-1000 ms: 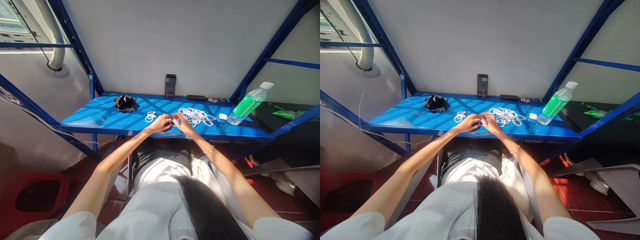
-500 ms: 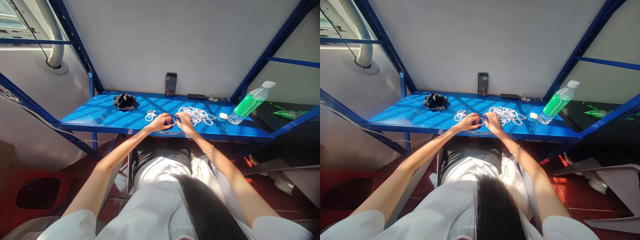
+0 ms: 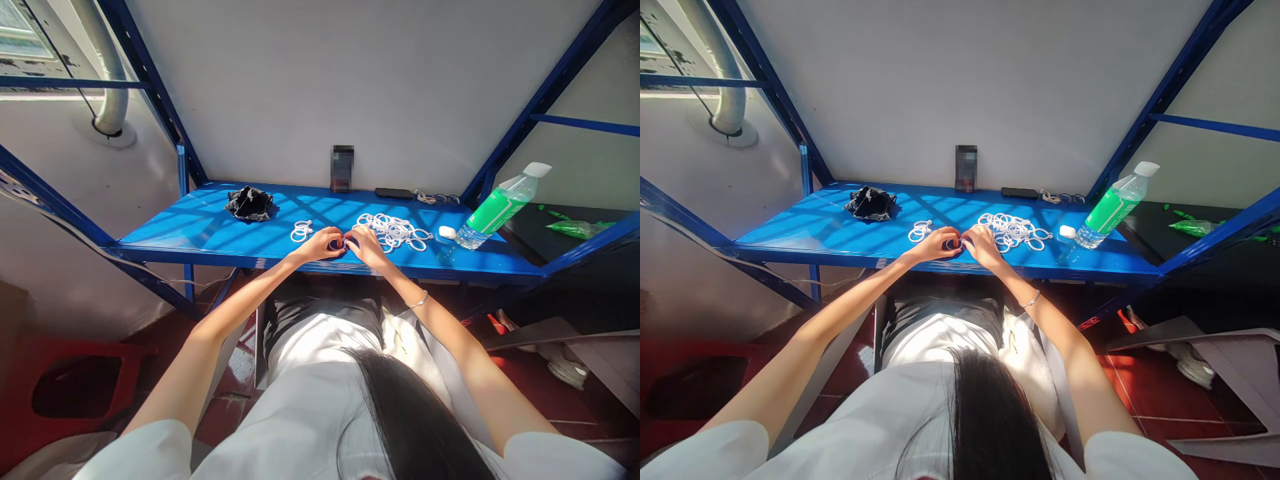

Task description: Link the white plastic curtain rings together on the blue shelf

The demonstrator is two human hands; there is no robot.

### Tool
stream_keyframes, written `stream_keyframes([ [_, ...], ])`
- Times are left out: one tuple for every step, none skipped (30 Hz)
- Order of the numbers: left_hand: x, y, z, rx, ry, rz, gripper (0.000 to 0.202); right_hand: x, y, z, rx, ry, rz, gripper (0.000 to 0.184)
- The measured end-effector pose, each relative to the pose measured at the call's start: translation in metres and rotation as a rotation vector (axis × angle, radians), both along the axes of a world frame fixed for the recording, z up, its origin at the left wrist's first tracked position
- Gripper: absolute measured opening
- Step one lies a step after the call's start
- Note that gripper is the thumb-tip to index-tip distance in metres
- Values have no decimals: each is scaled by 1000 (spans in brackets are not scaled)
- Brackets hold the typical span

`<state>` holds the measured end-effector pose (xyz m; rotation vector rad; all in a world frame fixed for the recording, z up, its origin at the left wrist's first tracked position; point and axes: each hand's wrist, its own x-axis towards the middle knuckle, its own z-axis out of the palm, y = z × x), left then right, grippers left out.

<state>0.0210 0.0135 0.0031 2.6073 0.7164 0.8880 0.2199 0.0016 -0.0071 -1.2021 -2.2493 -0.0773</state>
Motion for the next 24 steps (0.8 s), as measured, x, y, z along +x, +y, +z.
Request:
stream_keyframes([
  [0,0,0,-9,-13,-6,30,0,0,0,2,2,-4,13],
  [0,0,1,-20,-30,-10,30,0,-1,0,6,6,-7,12],
  [0,0,1,-32,-53,-8,32,-1,-1,0,12,12,-6,13],
  [0,0,2,-47,-84,2,33,-1,-2,0,20,18,-2,13],
  [-1,1,2,-70,-122,17,35,-1,-2,0,30,24,4,14],
  [-1,2,2,-109,-168,34,37,-1,-2,0,39,27,13,14],
  [-2,3,2,-167,-217,46,39,-2,-2,0,48,28,27,15],
  [-2,4,2,-239,-268,54,41,-2,-3,0,57,27,43,15],
  [-2,5,2,-316,-314,57,43,-2,-3,1,66,26,59,14],
  [-3,6,1,-390,-350,58,45,-2,-3,1,76,25,75,14],
  [-3,7,1,-449,-375,57,47,-2,-3,1,88,24,90,13],
  [-3,7,0,-490,-391,58,48,-2,-4,1,99,23,102,12],
  [-3,8,0,-513,-401,60,48,-2,-5,2,110,20,110,11],
  [-3,8,-1,-524,-407,64,49,-3,-6,3,118,17,115,11],
  [-3,8,-1,-529,-412,66,49,-3,-8,4,125,11,120,10],
  [-4,9,-1,-527,-414,70,49,-4,-9,5,130,4,124,10],
  [-4,9,-1,-522,-415,74,48,-4,-10,6,134,-5,126,10],
  [-4,9,-2,-516,-414,80,48,-4,-11,7,139,-14,127,10],
  [-4,9,-2,-511,-413,86,49,-5,-12,7,144,-23,127,11],
  [-4,9,-2,-508,-412,91,49,-5,-12,7,148,-30,125,11],
  [-4,10,-3,-508,-412,94,49,-5,-12,7,153,-35,123,12],
  [-3,11,-3,-511,-416,96,50,-5,-12,7,159,-36,122,12],
  [-3,11,-4,-518,-421,96,50,-5,-12,7,166,-32,121,12],
  [-3,12,-4,-524,-425,95,50,-5,-11,6,175,-25,119,12],
])
